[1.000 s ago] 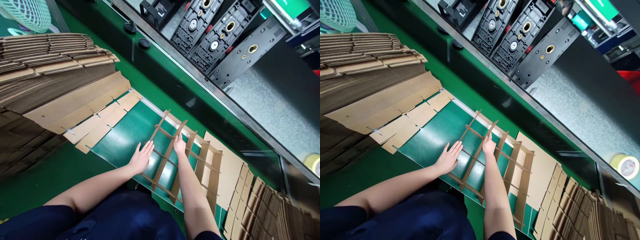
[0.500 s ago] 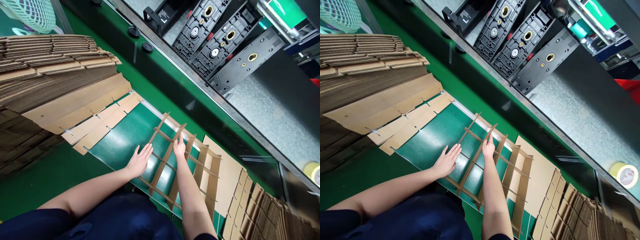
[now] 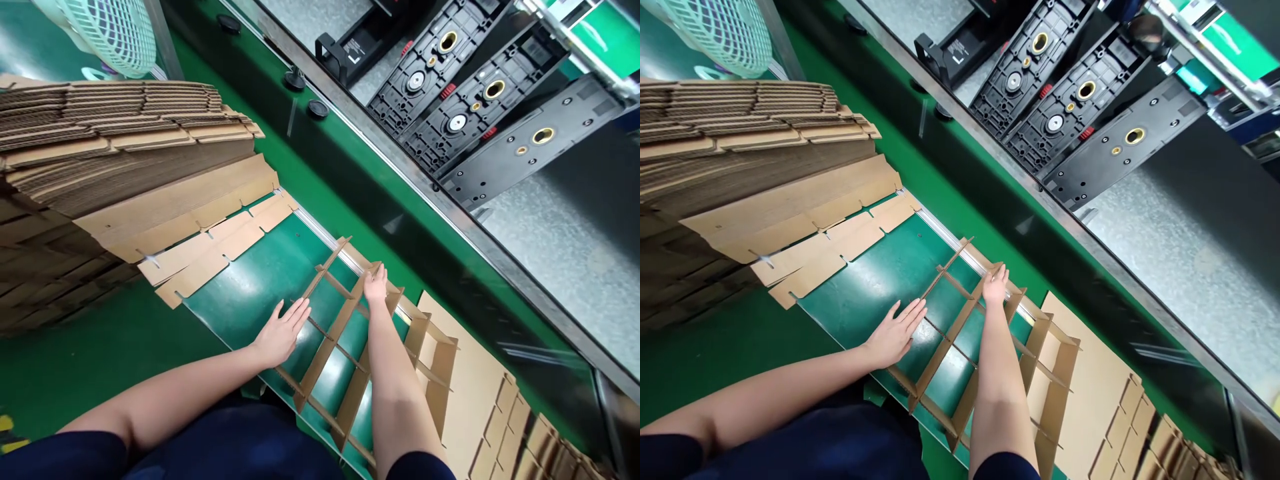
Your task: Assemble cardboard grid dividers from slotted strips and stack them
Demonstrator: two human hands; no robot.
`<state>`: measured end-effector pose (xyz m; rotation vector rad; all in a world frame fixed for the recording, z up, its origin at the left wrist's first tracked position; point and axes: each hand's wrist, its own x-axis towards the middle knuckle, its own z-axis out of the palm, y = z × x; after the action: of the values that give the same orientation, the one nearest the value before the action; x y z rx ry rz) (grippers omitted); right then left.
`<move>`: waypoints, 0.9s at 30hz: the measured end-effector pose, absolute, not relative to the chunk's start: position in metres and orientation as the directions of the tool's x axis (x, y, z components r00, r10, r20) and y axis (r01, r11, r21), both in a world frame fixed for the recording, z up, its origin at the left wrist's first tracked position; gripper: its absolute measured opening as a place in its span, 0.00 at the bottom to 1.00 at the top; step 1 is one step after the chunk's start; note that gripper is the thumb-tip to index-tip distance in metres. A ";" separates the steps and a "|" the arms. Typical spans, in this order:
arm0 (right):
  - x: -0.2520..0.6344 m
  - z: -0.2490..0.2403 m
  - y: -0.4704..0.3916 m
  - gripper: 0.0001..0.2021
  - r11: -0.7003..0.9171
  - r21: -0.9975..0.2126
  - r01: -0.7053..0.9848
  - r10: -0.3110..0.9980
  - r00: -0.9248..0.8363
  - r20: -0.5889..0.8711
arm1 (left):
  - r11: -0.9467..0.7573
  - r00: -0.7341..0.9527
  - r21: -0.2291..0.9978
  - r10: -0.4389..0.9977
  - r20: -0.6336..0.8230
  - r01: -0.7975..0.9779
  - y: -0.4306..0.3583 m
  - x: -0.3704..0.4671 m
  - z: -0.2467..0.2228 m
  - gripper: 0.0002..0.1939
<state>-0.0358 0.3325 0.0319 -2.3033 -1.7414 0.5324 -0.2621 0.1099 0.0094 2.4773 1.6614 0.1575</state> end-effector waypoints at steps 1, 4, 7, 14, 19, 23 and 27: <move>-0.039 0.030 0.330 0.33 -0.294 -0.322 0.900 0.955 0.264 -0.134 | -0.372 0.378 0.189 0.926 0.005 0.909 0.110 -0.262 0.010 0.37; -0.048 0.026 0.327 0.31 -0.300 -0.147 0.943 0.954 0.294 -0.060 | -0.374 0.379 0.195 0.925 0.012 0.907 0.110 -0.263 0.010 0.37; -0.053 0.032 0.329 0.30 -0.278 -0.092 0.956 0.958 0.269 -0.099 | -0.371 0.375 0.203 0.927 0.022 0.906 0.109 -0.263 0.008 0.36; -0.063 0.029 0.255 0.32 -0.087 -0.161 0.983 0.978 0.115 0.172 | -0.355 0.337 0.218 0.934 0.115 0.909 0.108 -0.265 0.002 0.35; -0.079 0.013 0.211 0.29 0.022 -0.126 0.992 0.998 -0.013 0.067 | -0.383 0.368 0.185 0.923 0.111 0.905 0.107 -0.265 -0.004 0.35; -0.043 0.032 0.186 0.25 0.051 -0.142 0.989 0.982 -0.024 0.187 | -0.377 0.357 0.165 0.924 0.137 0.912 0.105 -0.269 -0.006 0.33; 0.068 0.044 0.103 0.23 -0.239 -0.060 0.969 0.930 0.246 0.272 | -0.302 0.283 0.152 0.950 0.131 0.941 0.116 -0.273 0.004 0.30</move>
<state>0.0680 0.1033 0.0435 -2.3005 -1.7868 -0.2636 -0.2729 0.1160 0.0036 2.4801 1.8289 0.3051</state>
